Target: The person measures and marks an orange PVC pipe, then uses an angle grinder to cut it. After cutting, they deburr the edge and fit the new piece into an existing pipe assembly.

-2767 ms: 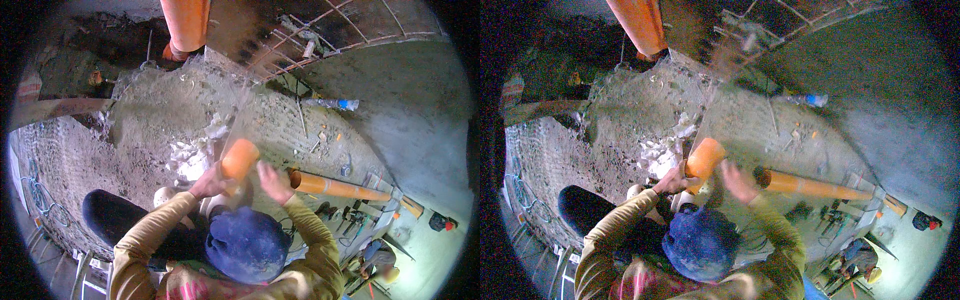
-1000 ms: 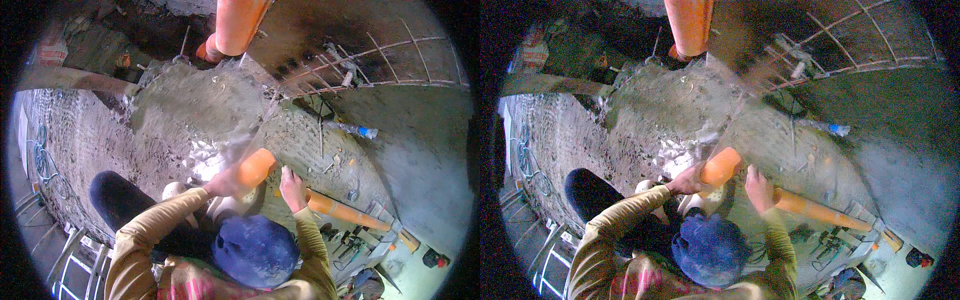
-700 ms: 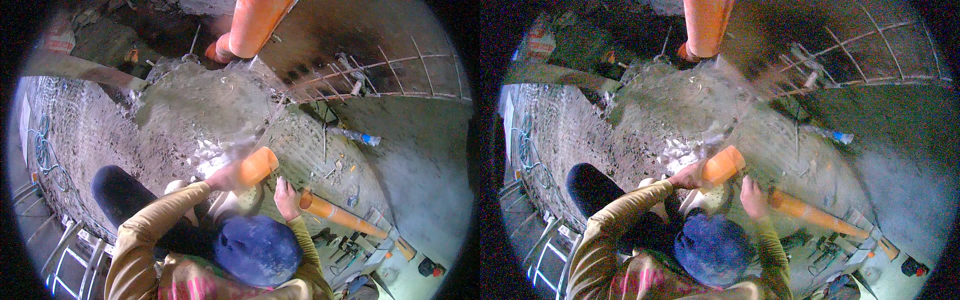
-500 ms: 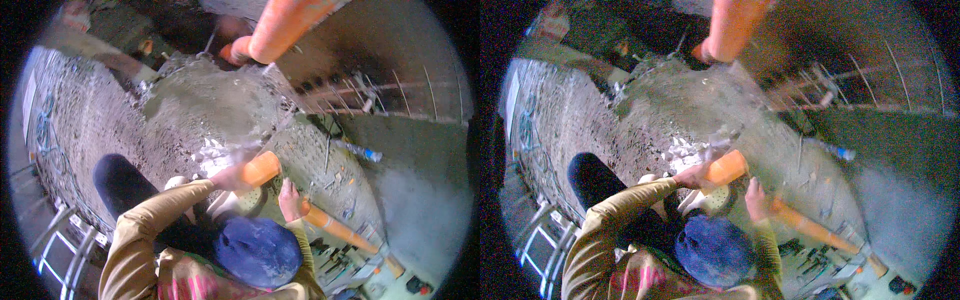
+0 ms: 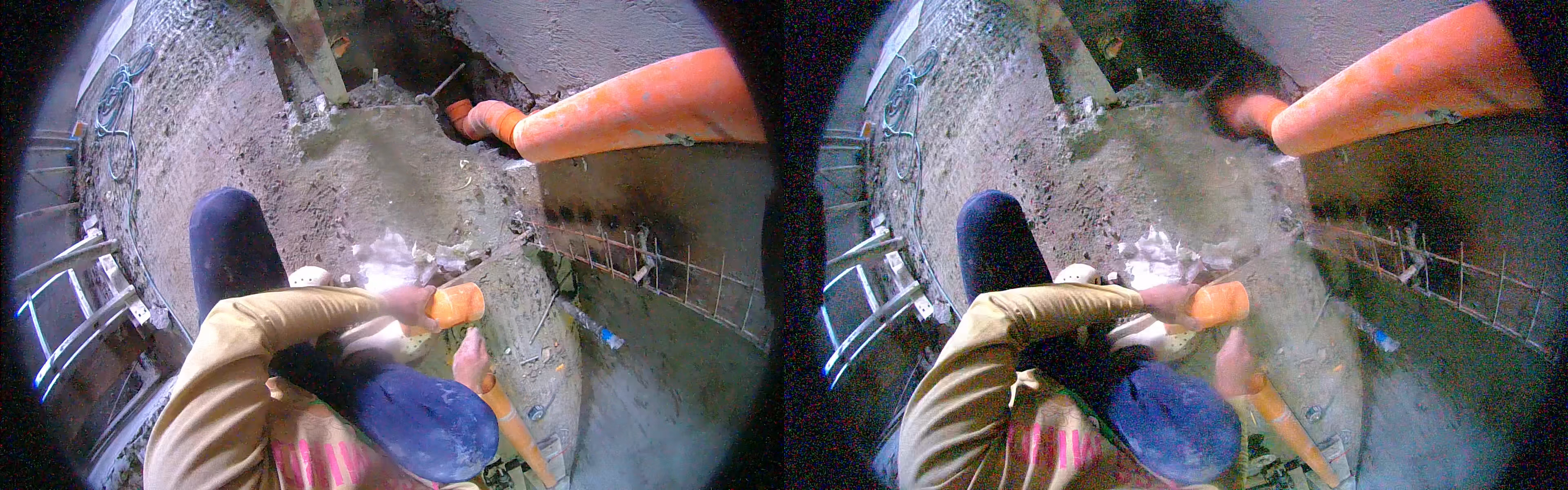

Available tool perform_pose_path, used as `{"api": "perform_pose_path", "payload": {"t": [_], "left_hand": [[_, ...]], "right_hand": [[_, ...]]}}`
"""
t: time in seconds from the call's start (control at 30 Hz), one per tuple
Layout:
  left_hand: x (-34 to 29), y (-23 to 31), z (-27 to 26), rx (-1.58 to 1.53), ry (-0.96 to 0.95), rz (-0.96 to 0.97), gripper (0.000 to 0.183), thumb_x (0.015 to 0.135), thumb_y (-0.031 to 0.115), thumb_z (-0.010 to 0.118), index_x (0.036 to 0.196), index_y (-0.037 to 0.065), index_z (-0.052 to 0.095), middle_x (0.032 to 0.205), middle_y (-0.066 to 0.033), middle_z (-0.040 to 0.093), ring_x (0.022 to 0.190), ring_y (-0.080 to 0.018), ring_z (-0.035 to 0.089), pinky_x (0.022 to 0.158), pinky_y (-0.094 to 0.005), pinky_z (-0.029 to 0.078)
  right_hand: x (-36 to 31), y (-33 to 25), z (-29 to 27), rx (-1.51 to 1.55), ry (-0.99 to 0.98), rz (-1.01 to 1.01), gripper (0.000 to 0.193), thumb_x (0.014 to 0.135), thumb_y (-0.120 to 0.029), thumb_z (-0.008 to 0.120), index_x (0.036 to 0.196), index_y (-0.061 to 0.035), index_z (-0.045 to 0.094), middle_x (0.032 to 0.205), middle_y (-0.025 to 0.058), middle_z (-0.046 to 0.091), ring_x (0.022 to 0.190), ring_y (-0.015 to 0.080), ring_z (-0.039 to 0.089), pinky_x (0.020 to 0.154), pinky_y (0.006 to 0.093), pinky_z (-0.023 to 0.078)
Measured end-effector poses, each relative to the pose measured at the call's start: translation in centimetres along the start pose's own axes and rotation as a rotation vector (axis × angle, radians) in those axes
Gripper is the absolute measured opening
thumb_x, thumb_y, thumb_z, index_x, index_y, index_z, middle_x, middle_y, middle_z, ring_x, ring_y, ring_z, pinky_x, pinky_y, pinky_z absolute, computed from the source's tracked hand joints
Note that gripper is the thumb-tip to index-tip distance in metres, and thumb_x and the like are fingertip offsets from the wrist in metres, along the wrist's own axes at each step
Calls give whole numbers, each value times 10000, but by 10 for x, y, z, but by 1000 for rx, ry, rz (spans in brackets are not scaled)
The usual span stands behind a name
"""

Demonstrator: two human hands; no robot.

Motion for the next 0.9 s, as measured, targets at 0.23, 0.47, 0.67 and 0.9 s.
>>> {"api": "perform_pose_path", "payload": {"t": [0.23,0.47,0.67,0.9], "left_hand": [[-10,-6,6,-59,-26,4,940,833,716,666,1324,-51,430,1091,-290,672,1049,-447,658,906,-512,511],[-9,-19,29,-159,75,351,793,998,567,537,1413,-70,310,1322,-355,523,1093,-498,622,985,-516,506],[-22,-13,16,-10,143,403,595,1043,382,514,1408,-49,329,1382,-317,470,1032,-450,663,940,-494,555],[-13,5,-22,-206,-321,80,722,987,451,605,1535,77,321,1462,-221,499,1254,-372,573,1020,-432,503]], "right_hand": [[45,-4,-8,552,271,439,342,1060,-261,529,1135,50,650,1030,199,716,970,336,668,881,426,506],[53,-7,6,968,82,680,477,1061,-406,539,1036,58,649,883,49,619,824,149,526,749,341,452],[52,-14,15,902,167,659,502,1066,-414,513,1005,68,640,904,76,639,822,170,526,739,370,457],[48,6,27,1139,193,678,482,1054,-423,544,1155,43,610,1009,68,651,923,199,588,818,377,492]]}}
Point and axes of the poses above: each hand's wrist, its own x-axis towards the middle knuckle, its own z-axis out of the palm, y = z × x, the point moved 1 cm from there along x, towards the middle knuckle
